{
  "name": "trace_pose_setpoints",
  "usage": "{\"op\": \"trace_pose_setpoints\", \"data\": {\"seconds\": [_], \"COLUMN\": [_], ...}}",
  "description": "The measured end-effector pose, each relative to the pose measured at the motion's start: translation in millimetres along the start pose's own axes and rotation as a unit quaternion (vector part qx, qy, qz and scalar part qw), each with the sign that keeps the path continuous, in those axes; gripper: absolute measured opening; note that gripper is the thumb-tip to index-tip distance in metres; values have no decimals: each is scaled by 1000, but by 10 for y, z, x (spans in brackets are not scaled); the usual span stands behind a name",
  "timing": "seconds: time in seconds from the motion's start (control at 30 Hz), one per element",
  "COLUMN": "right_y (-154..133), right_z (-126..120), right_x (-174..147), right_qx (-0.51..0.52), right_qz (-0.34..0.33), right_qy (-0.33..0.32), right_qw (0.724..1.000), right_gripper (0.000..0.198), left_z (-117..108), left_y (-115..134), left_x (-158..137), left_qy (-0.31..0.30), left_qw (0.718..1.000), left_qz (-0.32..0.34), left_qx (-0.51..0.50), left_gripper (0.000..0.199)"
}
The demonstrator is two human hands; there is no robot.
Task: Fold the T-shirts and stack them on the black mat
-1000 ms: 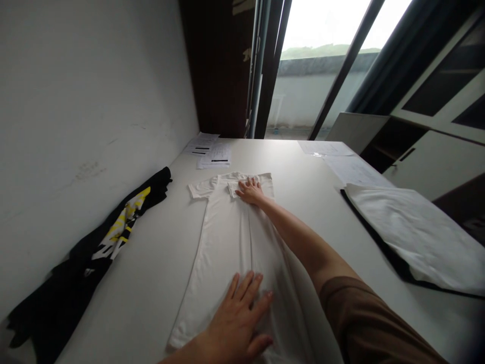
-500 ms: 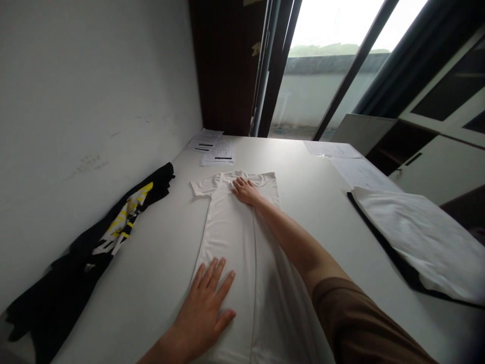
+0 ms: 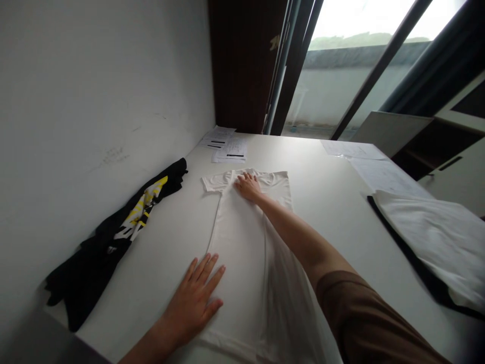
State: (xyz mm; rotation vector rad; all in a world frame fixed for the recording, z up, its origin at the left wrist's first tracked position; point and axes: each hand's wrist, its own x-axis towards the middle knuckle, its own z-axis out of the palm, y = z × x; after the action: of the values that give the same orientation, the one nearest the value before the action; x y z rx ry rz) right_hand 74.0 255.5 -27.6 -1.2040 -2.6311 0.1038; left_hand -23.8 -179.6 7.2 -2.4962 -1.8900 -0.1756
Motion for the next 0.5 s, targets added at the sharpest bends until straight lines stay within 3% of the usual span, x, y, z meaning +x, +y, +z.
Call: {"op": "trace_pose_setpoints", "data": {"seconds": [0.17, 0.3, 0.4, 0.5], "right_y": [-817, -1459, -1674, -1665], "right_z": [54, 185, 273, 281], "right_x": [256, 393, 449, 528], "right_qx": [98, 113, 89, 113], "right_qz": [-34, 59, 98, 125], "right_qy": [-17, 17, 40, 25], "right_qw": [994, 992, 990, 985], "right_gripper": [47, 54, 46, 30], "left_z": [105, 102, 30, -18], "left_y": [65, 181, 254, 276], "left_x": [-144, -182, -153, -125], "left_qy": [88, 128, 121, 108], "left_qw": [990, 968, 960, 957], "left_qz": [-111, -212, -250, -270], "left_qx": [-23, -32, -23, -15], "left_gripper": [51, 33, 25, 15]}}
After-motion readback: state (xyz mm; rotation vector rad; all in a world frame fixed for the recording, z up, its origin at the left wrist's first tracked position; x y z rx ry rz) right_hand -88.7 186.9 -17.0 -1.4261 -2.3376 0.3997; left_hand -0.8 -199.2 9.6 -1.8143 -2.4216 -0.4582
